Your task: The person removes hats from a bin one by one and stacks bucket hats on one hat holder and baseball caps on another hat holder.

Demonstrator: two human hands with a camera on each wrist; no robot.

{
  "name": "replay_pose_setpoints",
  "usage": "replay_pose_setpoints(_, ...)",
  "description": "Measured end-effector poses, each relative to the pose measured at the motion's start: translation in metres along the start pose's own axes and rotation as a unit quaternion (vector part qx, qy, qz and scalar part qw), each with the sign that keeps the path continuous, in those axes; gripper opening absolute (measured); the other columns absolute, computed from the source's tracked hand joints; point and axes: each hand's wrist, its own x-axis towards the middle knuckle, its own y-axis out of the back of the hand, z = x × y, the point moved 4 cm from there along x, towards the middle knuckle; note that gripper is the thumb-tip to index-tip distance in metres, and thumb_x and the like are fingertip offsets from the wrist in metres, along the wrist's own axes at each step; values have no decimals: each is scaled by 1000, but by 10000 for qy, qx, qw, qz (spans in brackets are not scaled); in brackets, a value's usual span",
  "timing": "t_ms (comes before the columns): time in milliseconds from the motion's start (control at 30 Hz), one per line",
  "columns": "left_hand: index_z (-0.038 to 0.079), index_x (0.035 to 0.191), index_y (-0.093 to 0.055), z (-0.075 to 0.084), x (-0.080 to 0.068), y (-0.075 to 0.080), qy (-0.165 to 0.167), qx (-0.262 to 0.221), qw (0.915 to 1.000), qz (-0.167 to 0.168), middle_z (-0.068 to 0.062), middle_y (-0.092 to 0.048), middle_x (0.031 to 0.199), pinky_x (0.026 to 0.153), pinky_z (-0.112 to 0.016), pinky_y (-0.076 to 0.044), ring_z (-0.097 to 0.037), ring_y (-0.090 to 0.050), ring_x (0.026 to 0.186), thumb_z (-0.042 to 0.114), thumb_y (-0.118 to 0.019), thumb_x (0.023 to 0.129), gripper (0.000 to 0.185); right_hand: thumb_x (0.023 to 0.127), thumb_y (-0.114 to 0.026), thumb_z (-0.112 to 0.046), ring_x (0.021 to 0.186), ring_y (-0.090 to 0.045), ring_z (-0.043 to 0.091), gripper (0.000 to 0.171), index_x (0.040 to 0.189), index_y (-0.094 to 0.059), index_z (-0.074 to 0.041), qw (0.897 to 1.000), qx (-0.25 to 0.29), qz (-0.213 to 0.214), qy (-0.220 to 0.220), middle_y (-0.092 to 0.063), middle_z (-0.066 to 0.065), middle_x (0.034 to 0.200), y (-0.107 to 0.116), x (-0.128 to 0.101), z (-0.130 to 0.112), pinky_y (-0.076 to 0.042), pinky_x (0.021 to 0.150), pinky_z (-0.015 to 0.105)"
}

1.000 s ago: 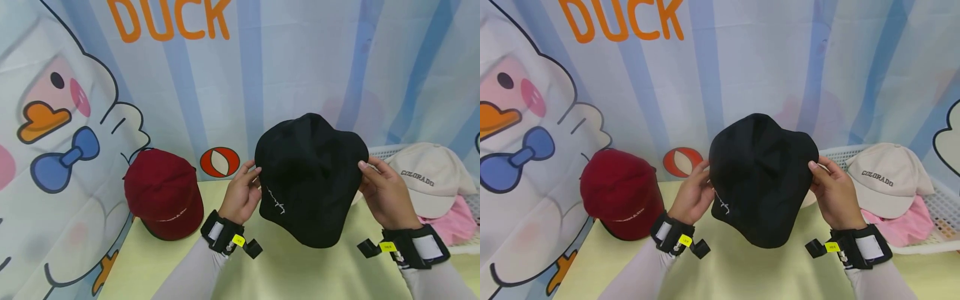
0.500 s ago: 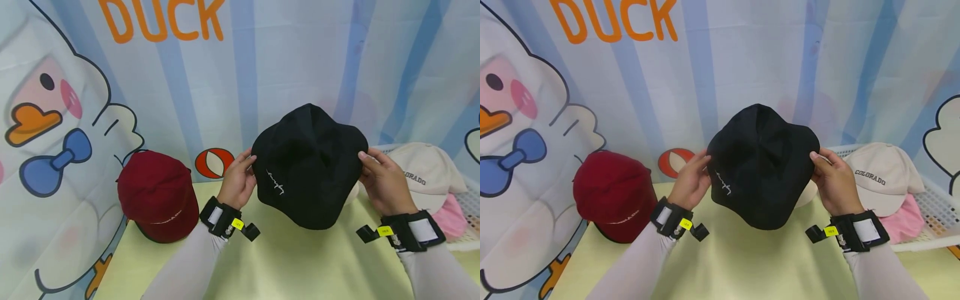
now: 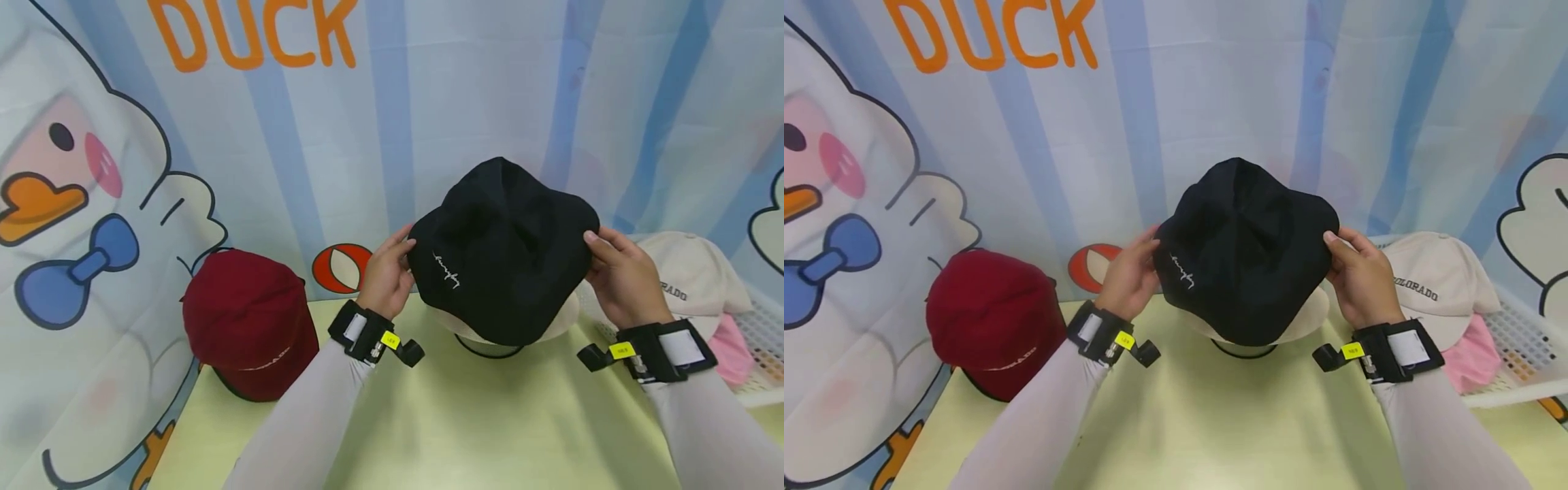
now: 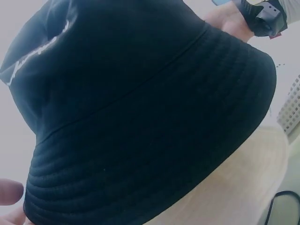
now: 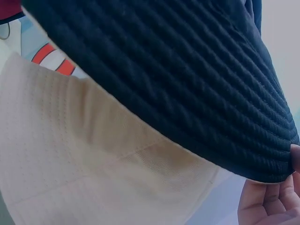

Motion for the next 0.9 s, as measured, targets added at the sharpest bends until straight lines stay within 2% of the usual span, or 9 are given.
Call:
replay_pose_setpoints(133, 9, 155, -38, 4, 10, 1, -53, 162, 9999, -18, -18, -44, 155, 120, -43, -35, -31, -46, 142, 5, -41, 107, 49, 102, -59, -12, 84, -66, 15, 25, 126, -60, -9, 9999, 25, 112, -38, -69, 2, 105, 1, 5, -1, -51, 76, 25)
replay_pose_setpoints(333, 7, 154, -40, 9, 25, 2, -51, 550, 9985, 70, -18, -47, 153, 100, -32, -47, -29, -52, 134, 5, -43, 106, 48, 100, -62, -15, 87, -68, 14, 28, 127, -60, -12, 9991, 82, 322, -267, -70, 1, 107, 4, 11, -1, -53, 76, 25)
replay_pose_setpoints(433, 7, 154, -41, 10, 30, 1, -4, 620, 9980, 109, -17, -46, 153, 96, -30, -49, -28, -53, 132, 5, -43, 105, 49, 99, -63, -14, 85, -68, 15, 25, 123, -63, -11, 9980, 225, 475, -348, -71, 2, 104, 7, 14, -1, -54, 74, 25)
replay_pose_setpoints(533, 9, 154, -42, 9, 33, 3, 54, 542, 9983, 223, -16, -46, 153, 98, -32, -48, -26, -54, 130, 5, -45, 104, 50, 99, -63, -12, 85, -67, 15, 23, 122, -64, -10, 9964, 463, 570, -423, -71, 2, 103, 10, 15, 1, -53, 73, 26)
replay_pose_setpoints(667, 12, 154, -42, 6, 36, 8, 146, 459, 9982, 345, -15, -46, 154, 108, -39, -44, -25, -53, 129, 7, -46, 103, 51, 100, -60, -9, 85, -65, 16, 24, 124, -62, -10, 9935, 811, 589, -543, -69, 4, 105, 14, 15, 6, -53, 73, 26)
replay_pose_setpoints(900, 13, 155, -40, -13, 35, 12, 312, 523, 9979, 214, -12, -40, 158, 119, -47, -37, -29, -49, 138, 8, -44, 105, 50, 101, -59, -8, 81, -62, 15, 17, 117, -63, -10, 9892, 987, 800, -731, -68, 4, 99, 25, 14, 19, -51, 71, 25)
